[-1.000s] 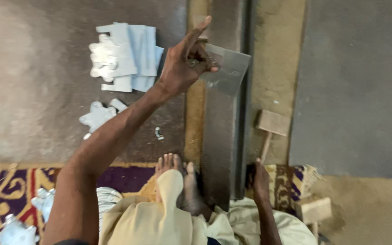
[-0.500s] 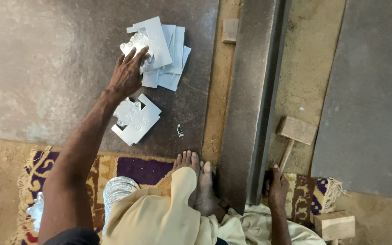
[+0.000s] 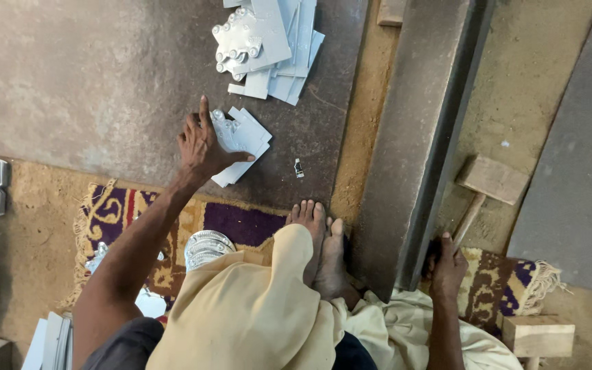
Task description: The person sits on the floor and hammers embossed aluminum sheets flat against a metal beam using a wooden mallet, then places the flattened piece onto a pile of finished pieces beside them and picks up the next sheet.
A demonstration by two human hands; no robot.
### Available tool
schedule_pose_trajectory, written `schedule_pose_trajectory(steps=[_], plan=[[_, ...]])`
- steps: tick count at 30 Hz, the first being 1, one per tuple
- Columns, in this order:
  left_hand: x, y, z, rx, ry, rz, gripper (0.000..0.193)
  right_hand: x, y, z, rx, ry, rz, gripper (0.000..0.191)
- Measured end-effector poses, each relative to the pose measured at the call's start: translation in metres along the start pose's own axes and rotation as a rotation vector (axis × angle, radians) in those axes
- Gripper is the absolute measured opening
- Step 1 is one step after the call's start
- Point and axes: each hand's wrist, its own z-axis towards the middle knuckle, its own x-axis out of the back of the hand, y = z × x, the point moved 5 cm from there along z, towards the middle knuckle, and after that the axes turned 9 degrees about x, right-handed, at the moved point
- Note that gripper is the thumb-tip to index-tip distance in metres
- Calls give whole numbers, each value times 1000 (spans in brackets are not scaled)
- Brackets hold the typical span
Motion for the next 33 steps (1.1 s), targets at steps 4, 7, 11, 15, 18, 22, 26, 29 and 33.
schedule_pose_trajectory(steps=[4,7,11,15,18,22,26,29,33], plan=[[18,8,-3,43,38,70,156,0,0,0,-2,14,9,49],[38,12,0,100,-81,39,115,3,0,1,-8,10,6,51],[76,54,23,-196,-103,-259,68,12,1,8,5,7,-67,49],[78,154,36,-400,-53,-629,66,20,0,13,6,20,-21,48],[51,246,43,-415,-115,-829,62,24,-2,13,3,47,-28,44],[29,322,40,-633,19,-859,61,26,-2,15,-26,66,-76,43],[11,329,52,-572,-109,-904,66,31,-2,20,-66,70,-78,44],[-8,330,59,-506,-237,-927,77,31,-6,26,-74,-54,-38,42],[-22,339,59,-558,-169,-842,93,29,-14,26,-258,-132,259,32]])
